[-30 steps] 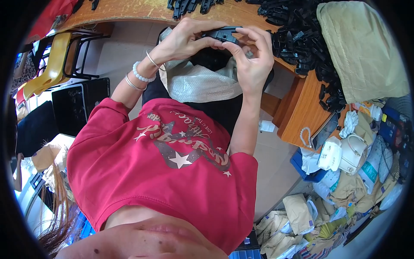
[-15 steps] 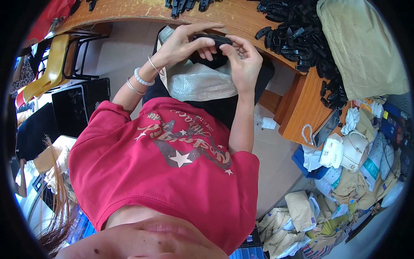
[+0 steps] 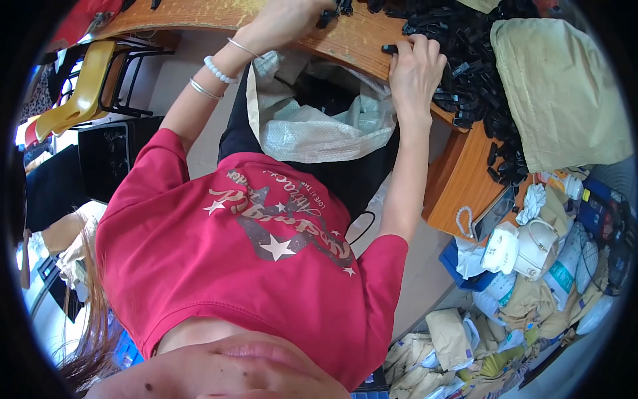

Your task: Sorting and inspecting small black plastic components from a bag at a workstation.

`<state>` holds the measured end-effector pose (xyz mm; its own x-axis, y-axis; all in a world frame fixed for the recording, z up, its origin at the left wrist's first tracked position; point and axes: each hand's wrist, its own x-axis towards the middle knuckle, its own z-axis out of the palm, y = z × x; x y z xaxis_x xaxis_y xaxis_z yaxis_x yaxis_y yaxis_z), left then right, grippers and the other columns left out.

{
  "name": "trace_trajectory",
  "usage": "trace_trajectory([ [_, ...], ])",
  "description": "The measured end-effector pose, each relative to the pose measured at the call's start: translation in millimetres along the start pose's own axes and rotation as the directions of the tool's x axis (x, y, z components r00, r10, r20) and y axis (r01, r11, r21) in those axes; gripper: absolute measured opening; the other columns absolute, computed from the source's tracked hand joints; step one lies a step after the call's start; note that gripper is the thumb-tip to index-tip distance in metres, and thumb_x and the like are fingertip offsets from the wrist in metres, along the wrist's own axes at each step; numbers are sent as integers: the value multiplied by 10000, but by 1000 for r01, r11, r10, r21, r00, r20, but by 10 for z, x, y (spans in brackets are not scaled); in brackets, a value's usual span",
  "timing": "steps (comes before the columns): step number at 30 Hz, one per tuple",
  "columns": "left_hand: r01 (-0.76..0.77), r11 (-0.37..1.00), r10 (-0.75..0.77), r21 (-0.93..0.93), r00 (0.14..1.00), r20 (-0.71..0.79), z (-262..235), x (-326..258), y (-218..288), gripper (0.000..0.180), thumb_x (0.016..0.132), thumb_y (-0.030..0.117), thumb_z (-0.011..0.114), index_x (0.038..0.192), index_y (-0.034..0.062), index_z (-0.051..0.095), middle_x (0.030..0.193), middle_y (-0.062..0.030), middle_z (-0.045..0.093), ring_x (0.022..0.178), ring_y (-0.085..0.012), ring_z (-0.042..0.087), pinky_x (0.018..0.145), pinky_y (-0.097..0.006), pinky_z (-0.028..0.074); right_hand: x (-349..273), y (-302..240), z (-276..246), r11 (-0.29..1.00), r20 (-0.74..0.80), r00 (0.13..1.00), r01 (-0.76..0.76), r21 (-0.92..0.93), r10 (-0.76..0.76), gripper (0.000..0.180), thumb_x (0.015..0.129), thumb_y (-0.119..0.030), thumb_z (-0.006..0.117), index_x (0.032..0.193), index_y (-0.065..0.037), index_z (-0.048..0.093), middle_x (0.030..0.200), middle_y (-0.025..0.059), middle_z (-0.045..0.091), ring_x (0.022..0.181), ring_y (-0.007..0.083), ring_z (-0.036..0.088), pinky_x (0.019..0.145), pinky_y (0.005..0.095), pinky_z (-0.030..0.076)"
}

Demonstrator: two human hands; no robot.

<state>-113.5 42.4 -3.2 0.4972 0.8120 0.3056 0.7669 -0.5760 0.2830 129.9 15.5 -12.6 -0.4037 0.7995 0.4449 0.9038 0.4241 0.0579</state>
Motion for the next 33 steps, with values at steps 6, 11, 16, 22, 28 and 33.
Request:
trace_trajectory([
  [6, 66, 970, -28, 235, 986, -163, 436, 14, -14, 164, 784, 126, 592, 894, 8, 561, 845, -185, 623, 628, -288, 649, 567, -355, 531, 68, -316, -25, 684, -155, 903, -182, 706, 400, 246, 783, 22, 653, 1024, -9, 623, 830, 69, 612, 599, 116, 547, 563, 245, 482],
  [11, 176, 984, -161, 12, 928, -336, 408, -125, 209, 206, 812, 158, 618, 927, -9, 581, 758, -148, 612, 665, -243, 655, 565, -347, 517, -48, -484, -47, 174, 124, 856, -241, 955, 502, 169, 827, 24, 629, 992, 45, 597, 905, 109, 645, 778, 149, 652, 693, 247, 539],
  [16, 264, 506, -294, -821, 948, 123, 79, -252, 412, 307, 895, 260, 612, 1117, 48, 633, 690, -52, 590, 532, -80, 511, 489, -256, 433, -137, -502, -157, -167, 312, 870, -267, 949, 382, 209, 851, 46, 595, 1050, 110, 596, 946, 170, 650, 844, 222, 671, 795, 310, 563],
  [22, -65, 777, -55, -626, 984, -170, -13, -285, 506, 357, 833, 235, 685, 1117, 22, 643, 809, -141, 682, 592, -193, 619, 572, -285, 491, -271, -615, -157, 12, 212, 868, -243, 970, 450, 231, 823, 60, 647, 1050, 92, 624, 925, 130, 664, 783, 177, 670, 755, 257, 546],
  [28, 4, 755, -63, -655, 996, -67, 18, -367, 487, 431, 774, 172, 735, 1149, -4, 616, 847, -146, 680, 610, -192, 613, 545, -266, 483, -257, -679, -288, 3, 98, 841, -117, 993, 532, 360, 761, 67, 697, 1103, 67, 584, 975, 92, 619, 917, 140, 607, 768, 237, 515],
  [33, -163, 736, -15, -657, 966, -256, 109, -369, 540, 346, 782, 225, 734, 1040, 5, 662, 867, -175, 676, 658, -280, 632, 613, -323, 498, -357, -643, -255, 18, 169, 860, -202, 979, 482, 320, 775, 51, 696, 1081, 48, 604, 928, 80, 631, 810, 107, 605, 749, 214, 493],
])
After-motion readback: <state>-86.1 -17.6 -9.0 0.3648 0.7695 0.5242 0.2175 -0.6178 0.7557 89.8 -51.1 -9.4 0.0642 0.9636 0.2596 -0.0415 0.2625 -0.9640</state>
